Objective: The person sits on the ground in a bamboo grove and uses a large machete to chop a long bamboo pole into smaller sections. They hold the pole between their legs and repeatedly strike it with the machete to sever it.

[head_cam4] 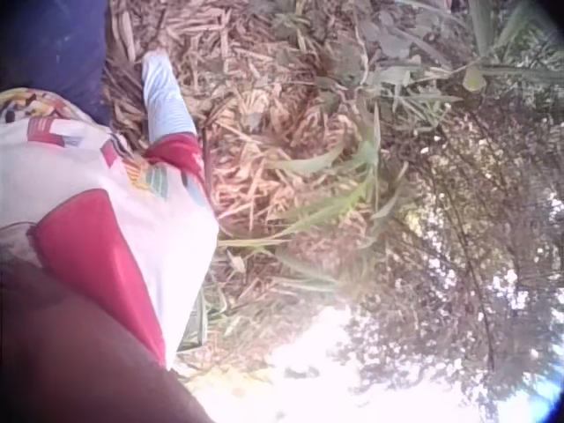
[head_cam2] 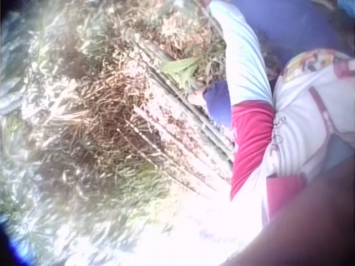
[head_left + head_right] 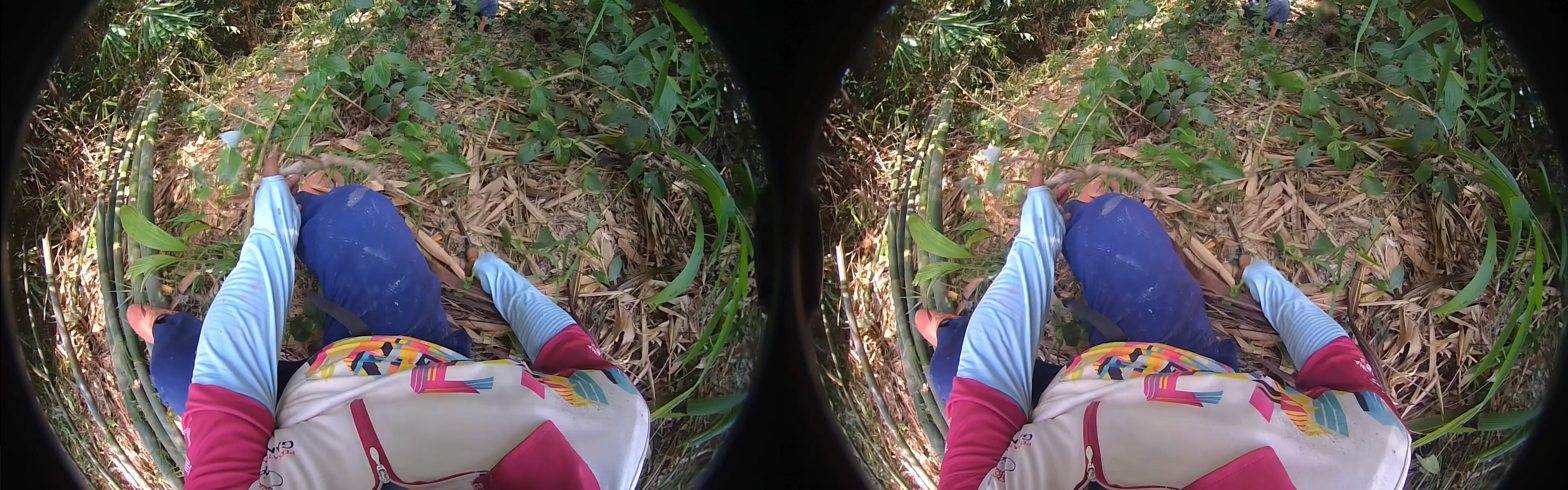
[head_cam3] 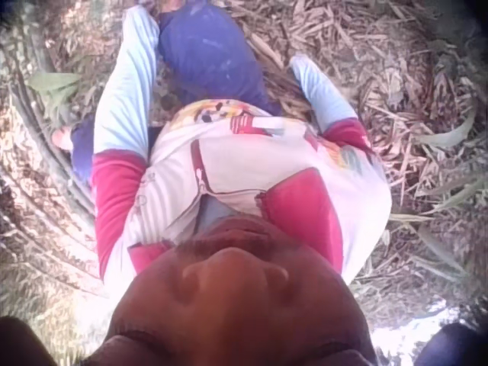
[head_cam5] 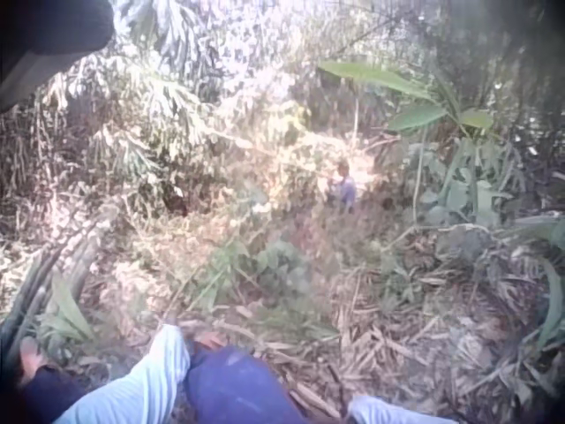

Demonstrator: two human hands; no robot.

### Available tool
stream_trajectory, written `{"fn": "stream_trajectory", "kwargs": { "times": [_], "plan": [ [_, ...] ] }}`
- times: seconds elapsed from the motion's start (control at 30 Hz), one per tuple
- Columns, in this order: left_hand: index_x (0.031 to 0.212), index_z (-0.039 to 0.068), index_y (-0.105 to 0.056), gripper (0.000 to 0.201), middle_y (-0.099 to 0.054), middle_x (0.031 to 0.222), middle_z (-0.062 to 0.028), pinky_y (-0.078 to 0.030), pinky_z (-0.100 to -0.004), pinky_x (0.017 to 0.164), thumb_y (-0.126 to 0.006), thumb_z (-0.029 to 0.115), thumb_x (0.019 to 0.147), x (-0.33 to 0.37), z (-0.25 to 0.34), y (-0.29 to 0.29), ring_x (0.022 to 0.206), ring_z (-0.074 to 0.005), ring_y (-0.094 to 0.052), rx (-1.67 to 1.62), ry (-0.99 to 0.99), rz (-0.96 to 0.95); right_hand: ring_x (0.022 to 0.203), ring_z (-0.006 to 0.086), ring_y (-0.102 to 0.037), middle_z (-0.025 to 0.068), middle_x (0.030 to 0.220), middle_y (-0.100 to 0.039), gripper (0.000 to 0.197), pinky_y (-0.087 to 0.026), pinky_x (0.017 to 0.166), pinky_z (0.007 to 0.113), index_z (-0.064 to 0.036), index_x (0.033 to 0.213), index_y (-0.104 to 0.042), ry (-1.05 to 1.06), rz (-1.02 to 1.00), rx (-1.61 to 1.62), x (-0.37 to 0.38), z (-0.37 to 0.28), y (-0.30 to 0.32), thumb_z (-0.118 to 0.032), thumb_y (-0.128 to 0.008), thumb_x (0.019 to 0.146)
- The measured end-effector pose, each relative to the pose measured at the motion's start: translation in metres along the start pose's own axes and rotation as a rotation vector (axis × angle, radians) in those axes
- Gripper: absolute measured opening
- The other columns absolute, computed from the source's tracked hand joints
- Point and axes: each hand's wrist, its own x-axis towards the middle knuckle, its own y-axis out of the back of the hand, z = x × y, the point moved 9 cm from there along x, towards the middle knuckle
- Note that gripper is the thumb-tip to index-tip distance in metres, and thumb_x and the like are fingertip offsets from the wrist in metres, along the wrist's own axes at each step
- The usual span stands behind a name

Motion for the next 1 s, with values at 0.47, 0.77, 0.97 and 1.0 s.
{"fn": "stream_trajectory", "kwargs": {
  "times": [0.47,0.77,0.97,1.0],
  "plan": [
    [0.099,0.002,-0.061,0.044,-0.063,0.086,-0.0069,-0.05,-0.0293,0.066,-0.071,0.044,0.089,0.039,-0.01,0.046,0.073,-0.0177,-0.06,-0.007,-0.17,0.026,0.06,0.0243,-0.056,0.011,0.073,-0.057,0.028,-0.047,0.056,0.037,-0.0031,0.103,-0.057,-0.214,-0.203,0.095,-0.004,-0.016,0.026,-0.017,-0.069,0.082],
    [0.08,0.009,-0.064,0.04,-0.061,0.073,-0.0012,-0.042,-0.0309,0.063,-0.068,0.047,0.089,-0.011,0.046,0.154,0.067,-0.0133,-0.054,0.263,-0.341,0.041,0.093,0.0319,-0.06,0.0191,0.106,-0.059,0.058,-0.05,0.084,0.039,0.0009,0.134,-0.043,-0.03,0.123,-0.2,-0.137,0.0,-0.011,-0.02,-0.066,0.086],
    [0.1,0.003,-0.068,0.051,-0.068,0.086,-0.0133,-0.047,-0.0378,0.08,-0.068,0.053,0.087,-0.038,0.048,0.138,0.084,-0.0242,-0.062,1.075,-0.315,0.219,0.101,0.0309,-0.061,0.015,0.112,-0.061,0.05,-0.048,0.088,0.034,-0.0072,0.129,-0.049,0.543,-0.369,-0.723,-0.097,-0.062,-0.053,-0.023,-0.068,0.086],
    [0.104,0.003,-0.068,0.053,-0.07,0.091,-0.015,-0.048,-0.0382,0.084,-0.067,0.053,0.087,-0.05,0.046,0.126,0.089,-0.0262,-0.064,1.096,-0.26,0.215,0.097,0.0317,-0.062,0.0148,0.107,-0.062,0.043,-0.049,0.085,0.035,-0.0074,0.121,-0.05,0.574,-0.389,-0.682,-0.091,-0.071,-0.059,-0.022,-0.068,0.085]
  ]
}}
